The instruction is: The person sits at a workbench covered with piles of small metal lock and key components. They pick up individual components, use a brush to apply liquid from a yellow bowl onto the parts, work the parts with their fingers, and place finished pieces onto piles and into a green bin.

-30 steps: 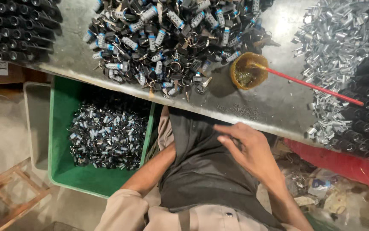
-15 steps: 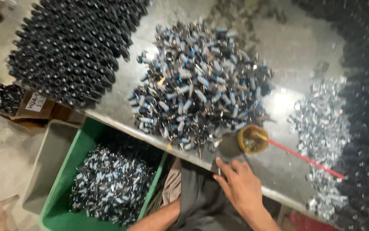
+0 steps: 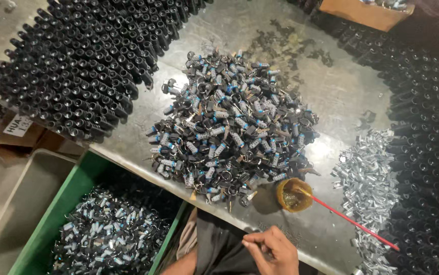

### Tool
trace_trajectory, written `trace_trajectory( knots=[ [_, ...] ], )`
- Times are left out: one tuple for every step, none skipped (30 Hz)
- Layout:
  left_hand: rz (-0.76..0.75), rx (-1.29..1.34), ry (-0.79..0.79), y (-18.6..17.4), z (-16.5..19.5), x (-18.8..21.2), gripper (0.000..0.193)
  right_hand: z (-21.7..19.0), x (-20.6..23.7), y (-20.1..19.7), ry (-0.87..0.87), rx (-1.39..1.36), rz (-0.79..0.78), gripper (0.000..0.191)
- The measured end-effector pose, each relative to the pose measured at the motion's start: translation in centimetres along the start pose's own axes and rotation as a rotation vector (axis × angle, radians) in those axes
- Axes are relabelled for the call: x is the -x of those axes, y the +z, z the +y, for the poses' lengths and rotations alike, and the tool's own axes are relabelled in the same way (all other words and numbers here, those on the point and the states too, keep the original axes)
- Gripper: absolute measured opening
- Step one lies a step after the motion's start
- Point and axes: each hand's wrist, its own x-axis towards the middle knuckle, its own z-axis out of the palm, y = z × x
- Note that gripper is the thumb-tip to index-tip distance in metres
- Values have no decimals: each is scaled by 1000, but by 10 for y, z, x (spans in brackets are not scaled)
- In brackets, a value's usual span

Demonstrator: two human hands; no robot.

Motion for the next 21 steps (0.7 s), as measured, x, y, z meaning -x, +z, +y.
trace_trajectory(
  knots=[
    [-7, 2, 2, 0, 4, -2, 31, -1, 0, 2, -1, -32, 5, 15],
    [-1, 1, 3, 0, 7, -5, 31, -2, 1, 4, -3, -50, -11, 14],
    [-2, 2, 1, 0, 10, -5, 31, -3, 2, 7, -4, -70, -26, 14],
    [-4, 7, 0, 1, 12, -6, 31, -4, 4, 9, -3, -87, -43, 14],
    [-1, 10, 2, 2, 14, -5, 31, -4, 6, 11, -16, -90, -57, 14],
    [-8, 19, 2, 2, 14, -4, 31, -4, 7, 13, -32, -93, -70, 14],
    [-4, 21, 3, 3, 14, -2, 31, -4, 8, 14, -46, -95, -83, 14],
    [-9, 32, -3, 2, 13, 1, 31, -4, 9, 15, -18, -98, -92, 14],
    [-13, 34, -5, 3, 12, 5, 30, -4, 10, 16, 11, -103, -103, 14],
    [-16, 54, -15, 1, 9, 10, 30, -4, 11, 16, 43, -108, -116, 13],
    [-26, 75, -24, -1, 6, 17, 30, -3, 13, 15, 53, -114, -123, 13],
    [-33, 93, -30, -4, 3, 23, 30, -1, 13, 15, 62, -121, -128, 13],
    [-42, 121, -43, -8, -1, 34, 30, 1, 14, 14, 72, -128, -134, 13],
    [-49, 149, -56, -12, -6, 44, 30, 4, 17, 12, 90, -122, -157, 13],
    [-59, 174, -67, -16, -10, 52, 30, 9, 18, 11, 104, -115, -176, 13],
    [-72, 218, -83, -21, -15, 64, 30, 16, 20, 10, 114, -108, -192, 14],
    [-79, 250, -99, -26, -20, 74, 30, 26, 23, 11, 103, -125, -235, 14],
    [-81, 281, -113, -29, -24, 83, 30, 37, 26, 11, 92, -142, -282, 13],
    [-74, 318, -128, -34, -28, 92, 30, 50, 32, 13, 83, -162, -327, 13],
    [-73, 348, -140, -39, -30, 98, 29, 64, 40, 18, 137, -253, -388, 12],
    [-61, 375, -147, -43, -34, 106, 29, 78, 51, 24, 195, -345, -450, 11]
  ],
)
